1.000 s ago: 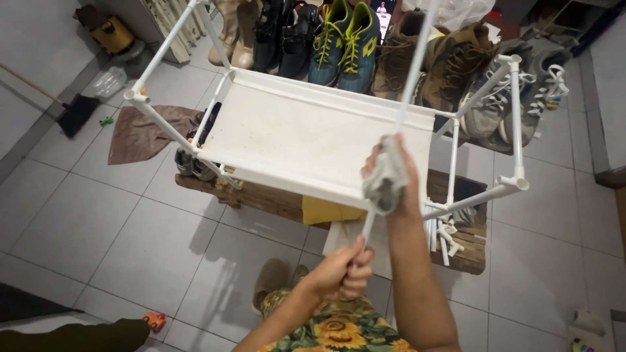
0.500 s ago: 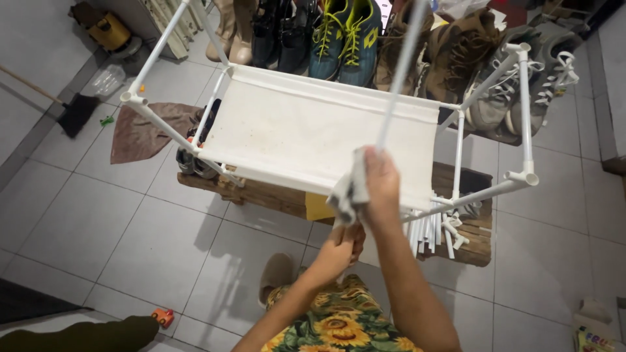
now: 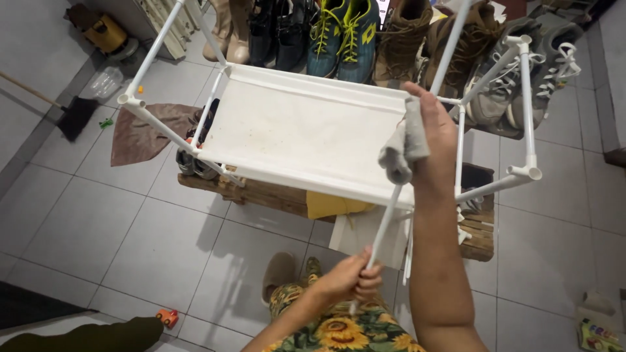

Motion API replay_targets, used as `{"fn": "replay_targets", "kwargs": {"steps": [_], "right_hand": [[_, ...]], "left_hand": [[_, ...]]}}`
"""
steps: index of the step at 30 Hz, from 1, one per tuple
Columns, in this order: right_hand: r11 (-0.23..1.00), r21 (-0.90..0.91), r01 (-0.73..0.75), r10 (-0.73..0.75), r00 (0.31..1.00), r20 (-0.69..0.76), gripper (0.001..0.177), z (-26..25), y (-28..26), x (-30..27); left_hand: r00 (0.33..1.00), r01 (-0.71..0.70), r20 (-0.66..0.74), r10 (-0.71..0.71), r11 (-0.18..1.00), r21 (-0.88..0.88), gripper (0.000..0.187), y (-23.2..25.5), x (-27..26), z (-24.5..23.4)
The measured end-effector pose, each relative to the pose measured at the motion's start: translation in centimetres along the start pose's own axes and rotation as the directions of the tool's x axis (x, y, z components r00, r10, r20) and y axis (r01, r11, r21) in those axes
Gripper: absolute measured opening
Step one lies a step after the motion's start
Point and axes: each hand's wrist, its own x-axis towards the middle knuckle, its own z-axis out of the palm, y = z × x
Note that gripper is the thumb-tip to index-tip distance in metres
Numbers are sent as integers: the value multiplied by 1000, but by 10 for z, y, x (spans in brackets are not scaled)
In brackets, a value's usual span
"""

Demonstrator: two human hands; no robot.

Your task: Cleaning the fabric shelves and assembling the frame of a portable shoe rack

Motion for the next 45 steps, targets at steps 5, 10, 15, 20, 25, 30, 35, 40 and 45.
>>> {"fn": "replay_targets", "kwargs": {"steps": [5,10,15,20,25,30,35,40,45], "right_hand": [[987,-148,-57,53,998,-35,40,18,24,-35],[956,-280,-88,94,995,9,32,16,96,-55],[957,-276,-85,90,996,5,37,24,39,-66],[958,-232,168,-190,978,-79,37,7,-3,-32],[917,-186,352,-381,911,-156,40,12,-2,-38],[975,-206,80,-94,994,-59,41,30,37,-83],[965,-261,5,3,1000,27,39,14,55,-84],[955,-274,117,-141,988,-70,41,-6,17,-58],[896,-267,356,-408,896,-175,53,-50,-38,-43]], "left_hand": [[863,38,-452,228,861,507,49,36,0,5],[672,101,-614,415,769,631,35,25,25,-11],[613,51,-573,544,697,715,30,-18,22,-40],[749,-17,-403,526,623,782,57,-80,12,-118],[689,-20,-440,575,622,782,49,-43,3,-77],[596,-63,-497,631,654,754,50,-3,20,-29],[661,-85,-452,599,659,748,53,3,30,-47],[755,1,-353,553,537,844,59,-30,42,-95],[817,77,-365,447,542,837,52,-63,4,-133]]}}
